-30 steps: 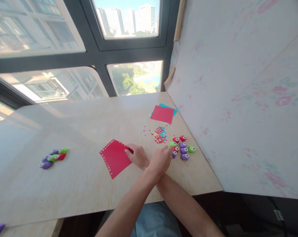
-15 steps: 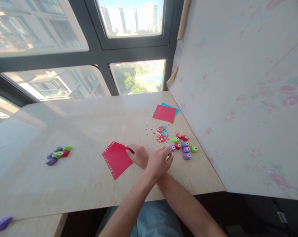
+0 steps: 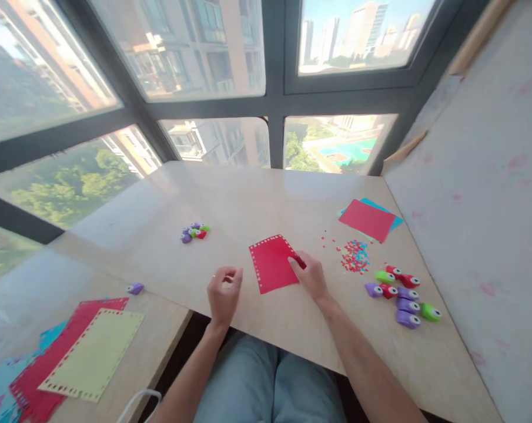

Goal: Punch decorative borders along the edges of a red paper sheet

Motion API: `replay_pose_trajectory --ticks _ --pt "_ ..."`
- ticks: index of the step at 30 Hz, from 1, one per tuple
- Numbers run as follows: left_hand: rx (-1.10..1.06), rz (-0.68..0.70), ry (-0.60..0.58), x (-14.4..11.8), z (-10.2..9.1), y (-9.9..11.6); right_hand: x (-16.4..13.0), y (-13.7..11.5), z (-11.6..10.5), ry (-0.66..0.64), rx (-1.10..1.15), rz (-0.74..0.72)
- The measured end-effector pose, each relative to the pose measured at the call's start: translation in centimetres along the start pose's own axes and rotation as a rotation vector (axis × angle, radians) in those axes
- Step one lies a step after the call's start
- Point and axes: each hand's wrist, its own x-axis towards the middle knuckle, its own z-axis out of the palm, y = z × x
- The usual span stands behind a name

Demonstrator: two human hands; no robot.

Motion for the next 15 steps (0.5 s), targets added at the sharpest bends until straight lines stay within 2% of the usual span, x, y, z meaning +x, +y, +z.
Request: replay_pose_trajectory --ticks 3,6,8,11,15 --pt "0.128 -0.204 0.147 3.7 -3.3 -5.4 -0.1 -0.1 -0.2 -0.005 -0.015 0.026" --pt "0.27 -0.232 0.155 6.8 -4.9 -8.8 -0.1 -0.2 -0.3 0.024 -0.044 0.039" --pt "0.316 -0.217 0.097 8.4 -4.9 -9.9 0.0 -0.2 -0.4 0.048 -0.077 0.042" --pt "0.414 -0.217 -0.016 10.0 -3.9 -10.5 0.2 -0.1 -0.3 0.076 -0.147 0.03" --pt "0.501 -0.21 -0.064 11.5 -2.4 -10.5 0.4 -0.1 -0.2 0.072 -0.221 0.008"
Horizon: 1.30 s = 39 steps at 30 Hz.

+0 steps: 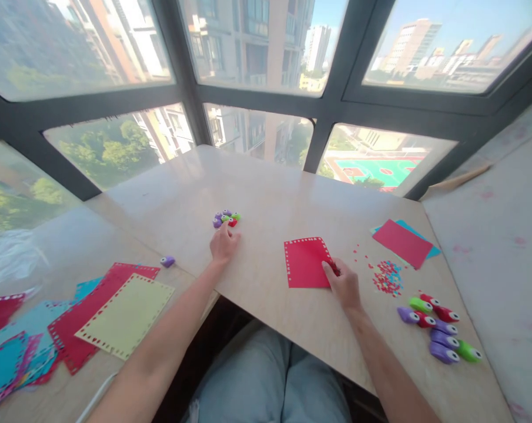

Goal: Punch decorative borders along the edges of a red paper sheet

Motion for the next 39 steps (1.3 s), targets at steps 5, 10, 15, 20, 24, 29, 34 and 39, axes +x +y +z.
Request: replay_pose_trajectory --ticks 5,10,15,20,24,29,34,39 --pt "-0.024 -0.008 -0.02 0.9 0.4 0.4 0.2 0.3 0.2 0.031 -0.064 0.005" --pt "-0.073 0.012 -0.053 1.0 0.4 0.4 0.3 0.6 0.3 0.049 -0.087 0.029" --pt "-0.073 0.034 -0.046 1.1 0.4 0.5 0.5 0.7 0.2 0.075 -0.054 0.065" --pt "-0.007 0.09 -0.067 1.4 0.4 0.7 0.7 0.8 0.2 0.105 -0.045 0.068" --pt "0.008 0.12 -0.064 1.5 0.5 0.6 0.8 0.8 0.3 0.115 -0.042 0.078" --pt "-0.014 0.167 -0.05 1.6 0.9 0.4 0.8 0.7 0.4 0.134 -0.038 0.072" --pt "-0.046 0.254 -0.055 1.5 1.3 0.3 0.8 0.8 0.5 0.137 -0.028 0.068" --pt "-0.013 0.311 -0.074 1.4 1.2 0.5 0.9 1.1 0.8 0.146 -0.073 0.052"
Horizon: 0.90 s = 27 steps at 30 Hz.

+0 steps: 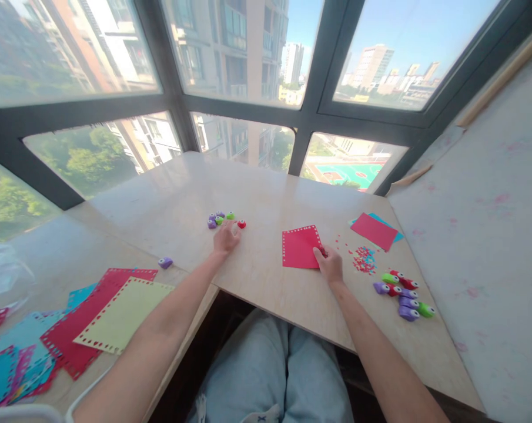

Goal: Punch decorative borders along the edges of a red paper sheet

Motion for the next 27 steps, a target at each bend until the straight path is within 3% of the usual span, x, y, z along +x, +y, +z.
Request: replay_pose_trajectory --ticks 6,14,27 --pt "0.029 0.153 -0.112 -0.1 -0.1 0.2 -0.2 0.1 0.3 0.026 -0.014 -0.008" --pt "-0.022 0.301 -0.119 -2.1 -0.8 0.7 -1.0 0.0 0.2 0.043 -0.031 -0.025" --pt "-0.121 0.554 -0.262 -5.6 -1.0 3.8 -0.5 -0.3 -0.2 0.042 0.01 0.026"
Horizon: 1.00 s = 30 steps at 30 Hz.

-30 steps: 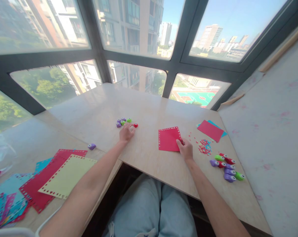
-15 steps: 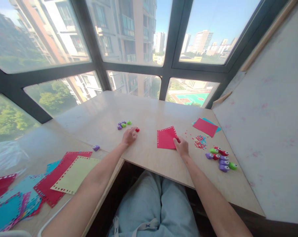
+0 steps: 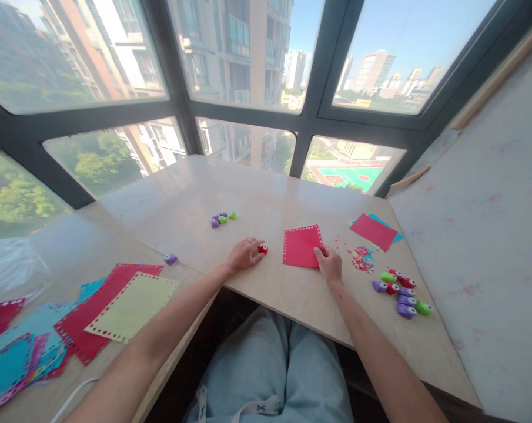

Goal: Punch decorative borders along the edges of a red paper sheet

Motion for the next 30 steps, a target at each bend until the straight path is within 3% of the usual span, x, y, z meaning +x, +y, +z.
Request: replay_pose_trajectory --ticks 9,15,20,30 --pt "-0.201 0.06 -0.072 2.5 1.7 2.0 0.8 -0.6 0.8 0.061 0.088 0.093" --pt "-0.253 0.062 -0.107 3.5 2.3 2.5 1.7 -0.7 1.4 0.025 0.159 0.128" --pt "-0.283 0.018 -0.092 3.5 2.4 2.5 2.0 -0.7 1.5 -0.011 0.246 0.148" --pt "-0.353 -0.066 -0.009 3.3 2.6 2.4 2.3 -0.6 1.1 0.035 0.34 0.206"
